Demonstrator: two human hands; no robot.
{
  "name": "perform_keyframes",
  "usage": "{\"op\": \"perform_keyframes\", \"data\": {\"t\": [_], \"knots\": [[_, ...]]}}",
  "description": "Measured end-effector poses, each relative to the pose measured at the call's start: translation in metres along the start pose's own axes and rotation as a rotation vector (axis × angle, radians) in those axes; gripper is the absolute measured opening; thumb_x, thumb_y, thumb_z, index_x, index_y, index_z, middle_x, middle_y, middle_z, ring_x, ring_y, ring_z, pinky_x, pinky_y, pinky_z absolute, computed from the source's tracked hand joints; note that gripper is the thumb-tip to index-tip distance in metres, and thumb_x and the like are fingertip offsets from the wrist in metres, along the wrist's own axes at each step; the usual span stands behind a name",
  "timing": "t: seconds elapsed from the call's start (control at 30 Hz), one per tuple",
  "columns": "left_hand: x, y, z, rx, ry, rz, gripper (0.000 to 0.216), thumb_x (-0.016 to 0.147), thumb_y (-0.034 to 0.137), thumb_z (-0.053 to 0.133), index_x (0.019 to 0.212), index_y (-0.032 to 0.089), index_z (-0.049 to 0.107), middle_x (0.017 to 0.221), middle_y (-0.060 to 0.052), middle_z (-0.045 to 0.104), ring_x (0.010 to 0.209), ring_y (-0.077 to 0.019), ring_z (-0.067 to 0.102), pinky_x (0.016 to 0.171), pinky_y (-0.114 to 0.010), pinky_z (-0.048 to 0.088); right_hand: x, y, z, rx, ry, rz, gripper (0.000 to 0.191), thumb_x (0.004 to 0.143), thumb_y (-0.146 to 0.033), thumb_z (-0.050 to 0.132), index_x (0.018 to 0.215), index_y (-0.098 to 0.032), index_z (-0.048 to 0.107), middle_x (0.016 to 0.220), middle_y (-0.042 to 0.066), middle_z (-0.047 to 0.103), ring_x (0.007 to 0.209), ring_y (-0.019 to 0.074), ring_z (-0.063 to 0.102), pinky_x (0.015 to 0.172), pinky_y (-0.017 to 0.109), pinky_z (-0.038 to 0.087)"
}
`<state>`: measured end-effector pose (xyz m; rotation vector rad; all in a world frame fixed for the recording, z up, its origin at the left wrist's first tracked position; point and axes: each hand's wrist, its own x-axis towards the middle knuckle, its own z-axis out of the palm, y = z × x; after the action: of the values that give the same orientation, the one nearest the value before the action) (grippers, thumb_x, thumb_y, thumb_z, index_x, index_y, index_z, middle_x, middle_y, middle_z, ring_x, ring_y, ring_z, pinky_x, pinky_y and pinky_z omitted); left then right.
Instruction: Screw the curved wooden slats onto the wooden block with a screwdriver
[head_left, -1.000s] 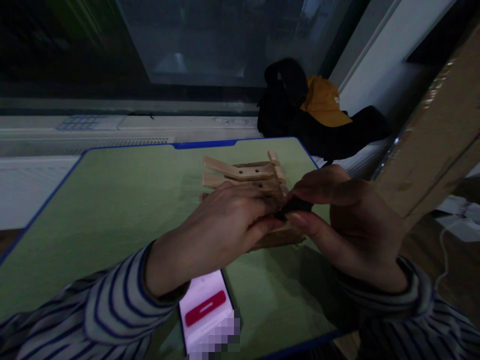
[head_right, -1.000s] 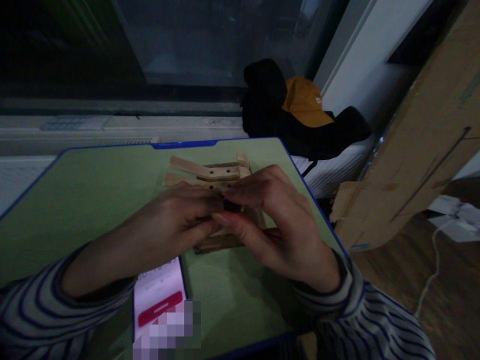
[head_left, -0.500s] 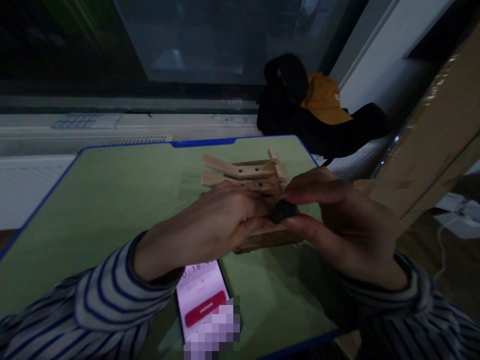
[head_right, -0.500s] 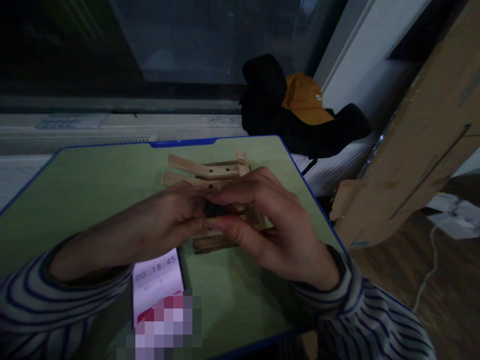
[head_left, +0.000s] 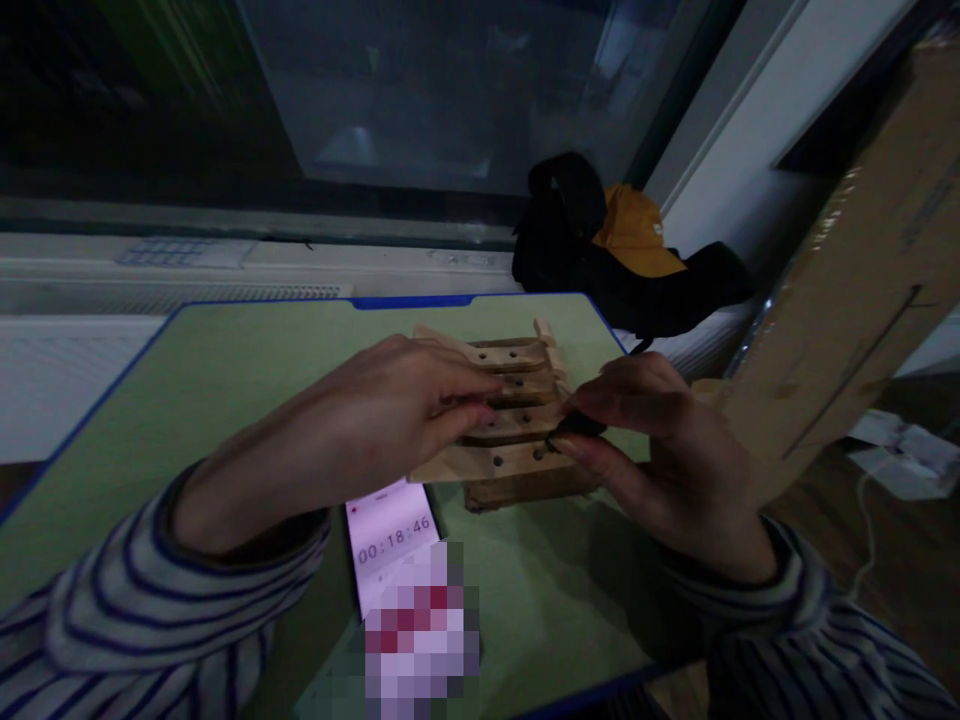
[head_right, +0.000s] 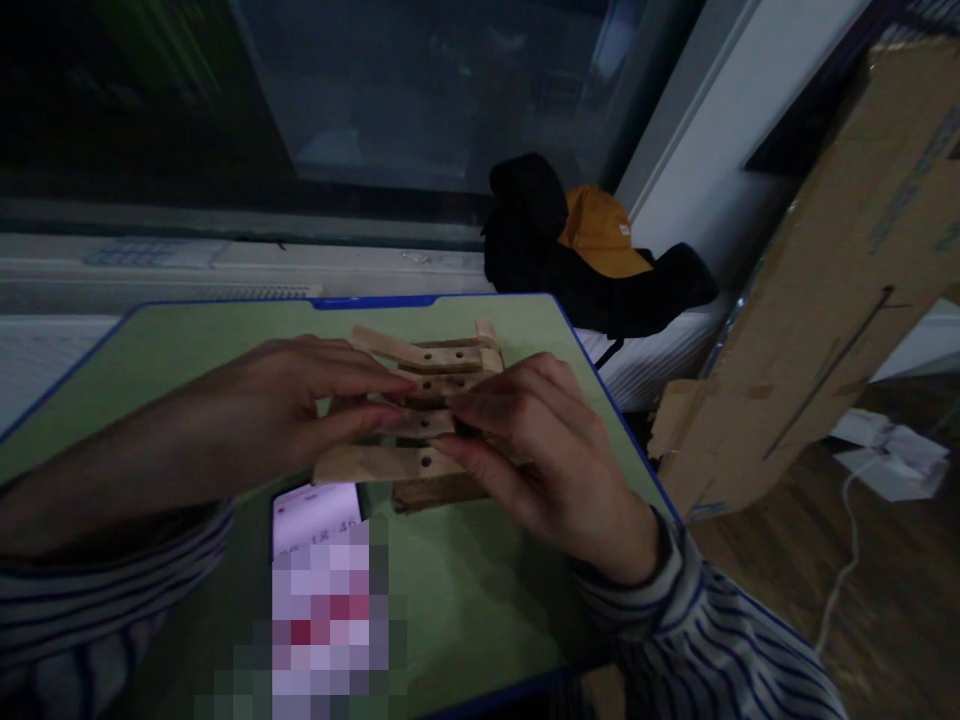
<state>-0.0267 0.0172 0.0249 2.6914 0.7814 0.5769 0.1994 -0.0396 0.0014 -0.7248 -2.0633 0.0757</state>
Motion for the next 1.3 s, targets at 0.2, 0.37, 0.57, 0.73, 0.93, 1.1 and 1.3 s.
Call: {"op": "perform_keyframes", "data": {"t": [0.2,0.37,0.57,0.73,0.93,1.1,1.3], "knots": [[-0.002,0.000,-0.011,0.042,-0.024,-0.083,0.026,0.089,0.034,0.048,0.101,0.023,0.068,0.098,-0.002,0.070,0.088,-0.0166,0.063,0.081,-0.029,0.047,0.001,-0.012,-0.014,0.049,-0.152,0.179,0.032,0.078,-0.012,0.062,0.108,-0.021,0.054,0.099,0.005,0.064,0.097,0.0189,0.058,0.082,0.036,0.049],[-0.003,-0.001,-0.008,0.061,-0.023,-0.104,0.027,0.090,0.035,0.045,0.100,0.024,0.068,0.098,-0.002,0.069,0.092,-0.0168,0.062,0.085,-0.031,0.046,0.004,-0.019,-0.023,-0.048,-0.223,0.227,0.029,0.080,-0.013,0.062,0.107,-0.020,0.056,0.091,0.003,0.064,0.088,0.0152,0.059,0.076,0.031,0.049],[-0.008,0.006,-0.002,0.128,-0.015,-0.081,0.020,0.087,0.033,0.052,0.101,0.029,0.066,0.104,0.003,0.068,0.095,-0.0174,0.061,0.089,-0.035,0.044,0.007,-0.018,-0.020,-0.254,-0.227,0.092,0.024,0.077,-0.018,0.066,0.099,-0.017,0.056,0.082,0.003,0.063,0.080,0.0153,0.056,0.073,0.032,0.046],[-0.036,0.016,0.010,0.166,0.028,-0.146,0.023,0.085,0.037,0.055,0.104,0.027,0.063,0.099,0.001,0.067,0.094,-0.0200,0.060,0.085,-0.039,0.047,0.002,-0.021,-0.026,-0.281,-0.296,0.138,0.026,0.083,-0.019,0.058,0.109,-0.018,0.053,0.087,0.004,0.064,0.082,0.0150,0.056,0.072,0.030,0.047],[-0.085,0.022,0.045,-0.047,0.298,-0.466,0.032,0.082,0.042,0.058,0.109,0.025,0.060,0.103,-0.002,0.063,0.088,-0.0149,0.063,0.077,-0.025,0.055,-0.024,-0.025,-0.023,-0.191,-0.232,0.220,0.033,0.087,-0.019,0.050,0.120,-0.017,0.047,0.105,0.008,0.064,0.100,0.0168,0.057,0.083,0.032,0.050],[-0.099,0.026,0.071,-0.346,0.266,-0.866,0.042,0.081,0.046,0.057,0.118,0.029,0.055,0.114,-0.002,0.065,0.099,-0.0193,0.064,0.080,-0.028,0.056,-0.044,-0.028,-0.014,-0.101,-0.235,0.382,0.047,0.088,-0.020,0.046,0.134,-0.019,0.035,0.130,0.011,0.052,0.123,0.0219,0.047,0.096,0.039,0.047],[-0.105,0.032,0.085,-0.586,0.273,-0.930,0.032,0.084,0.043,0.053,0.116,0.037,0.053,0.115,0.004,0.065,0.099,-0.0154,0.065,0.082,-0.023,0.055,-0.042,-0.034,-0.013,-0.025,-0.277,0.443,0.047,0.091,-0.023,0.037,0.137,-0.024,0.032,0.130,0.010,0.053,0.121,0.0223,0.050,0.092,0.036,0.052]]}}
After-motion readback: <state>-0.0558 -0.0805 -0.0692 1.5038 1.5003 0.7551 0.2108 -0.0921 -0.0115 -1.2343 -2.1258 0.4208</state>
